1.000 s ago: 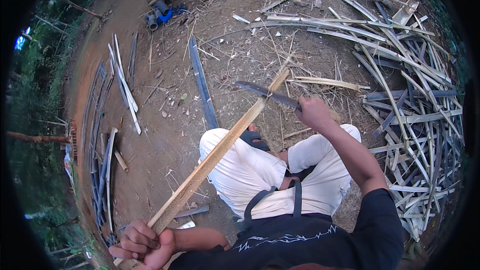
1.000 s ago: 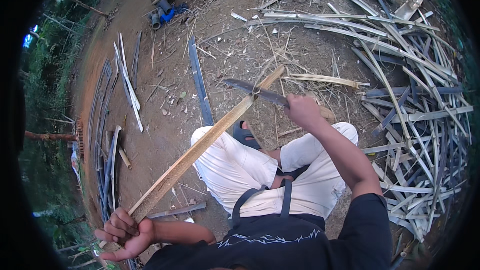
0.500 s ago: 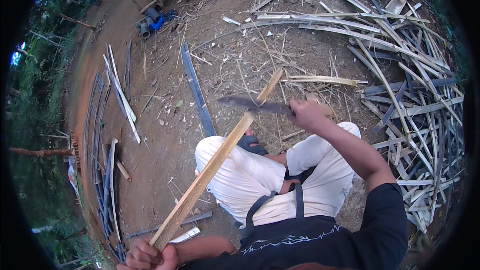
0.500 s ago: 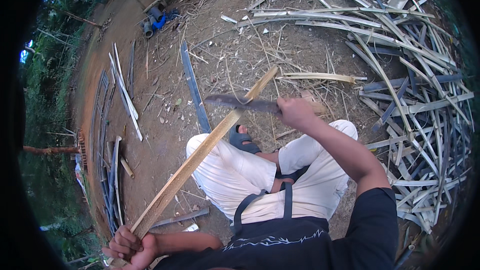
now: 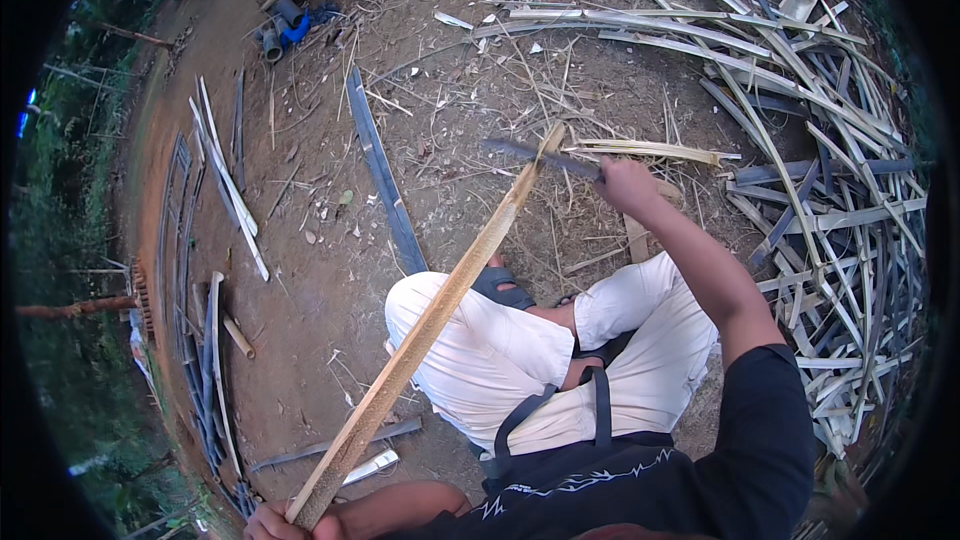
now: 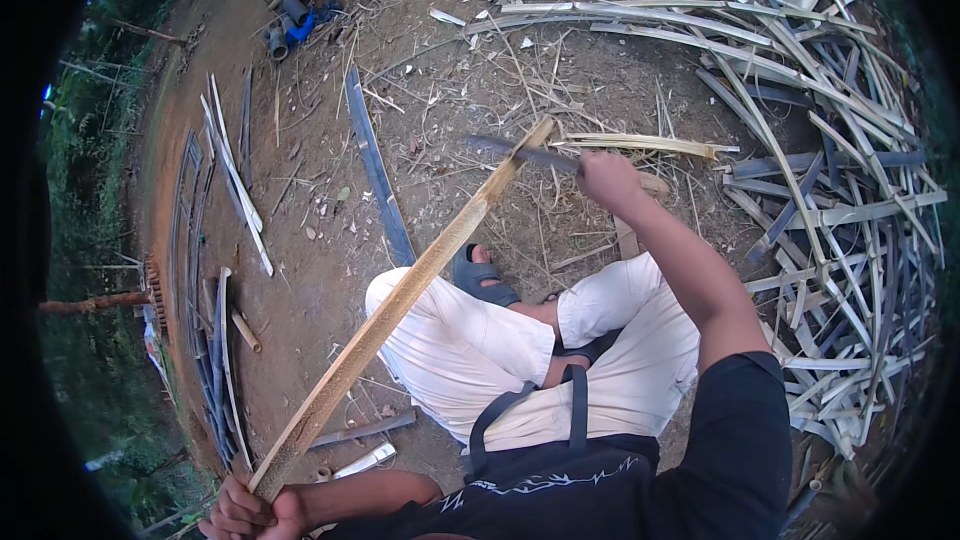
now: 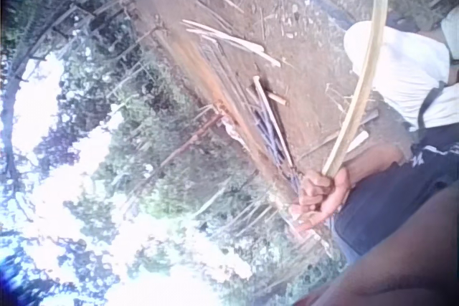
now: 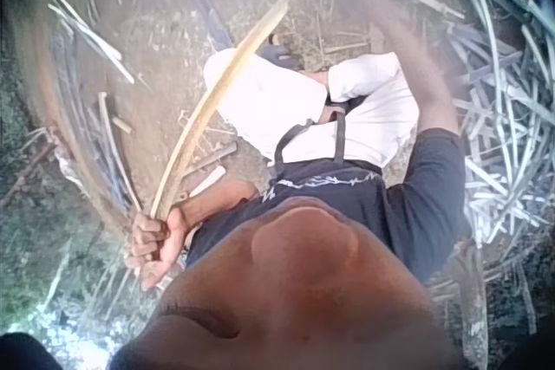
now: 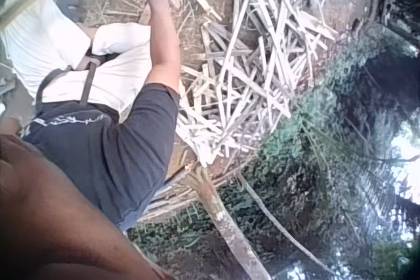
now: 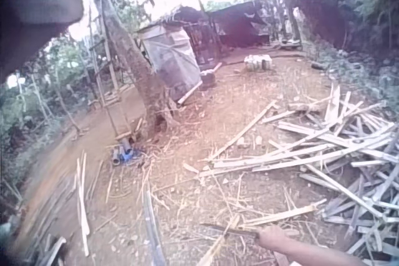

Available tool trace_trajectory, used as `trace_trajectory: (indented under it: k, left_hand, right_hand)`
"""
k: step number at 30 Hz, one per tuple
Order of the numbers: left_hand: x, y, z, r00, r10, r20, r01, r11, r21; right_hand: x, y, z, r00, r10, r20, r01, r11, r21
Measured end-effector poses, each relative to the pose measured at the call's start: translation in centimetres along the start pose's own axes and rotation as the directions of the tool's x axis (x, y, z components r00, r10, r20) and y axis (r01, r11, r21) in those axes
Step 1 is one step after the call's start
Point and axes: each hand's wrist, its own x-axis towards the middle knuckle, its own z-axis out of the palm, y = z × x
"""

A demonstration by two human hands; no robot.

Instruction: The person uses a cleaver-style tool to shave layers from a strip of bamboo while sitting on the ground, periodically flipping and inspecting the strip.

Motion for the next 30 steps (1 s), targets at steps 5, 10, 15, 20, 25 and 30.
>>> trace_trajectory:
  k: [5, 10, 15, 20, 25, 30]
  left_hand:
    - [0.6, 0.3, -0.7, 0.998, -0.040, 0.058, 0.039, 0.999, 0.008]
    - [0.4, -0.5, -1.2, 1.000, -0.022, 0.014, 0.023, 0.996, -0.090]
    - [1.0, -1.8, -1.3, 0.968, -0.024, 0.249, 0.100, 0.949, -0.299]
    - [1.4, -2.2, -1.7, 0.963, -0.040, 0.265, 0.133, 0.931, -0.341]
    - [1.7, -1.8, -2.5, 0.937, -0.069, 0.343, 0.204, 0.904, -0.375]
    - [1.8, -2.3, -4.7, 0.966, -0.065, 0.252, 0.163, 0.906, -0.390]
  right_hand:
    - [5.3, 4.1, 4.3, 0.965, 0.249, 0.081, -0.248, 0.969, -0.016]
    - [-1.1, -1.3, -0.1, 0.999, 0.044, 0.032, -0.047, 0.995, 0.088]
    - [-7.1, -6.5, -3.2, 0.957, -0.253, -0.142, 0.284, 0.917, 0.282]
    - [-4.9, -3.5, -0.1, 0.963, -0.179, -0.200, 0.222, 0.951, 0.216]
    - [2.0, 4.3, 1.6, 0.991, 0.132, 0.012, -0.132, 0.991, 0.024]
    - [1.7, 4.3, 1.3, 0.959, 0.231, 0.165, -0.283, 0.715, 0.640]
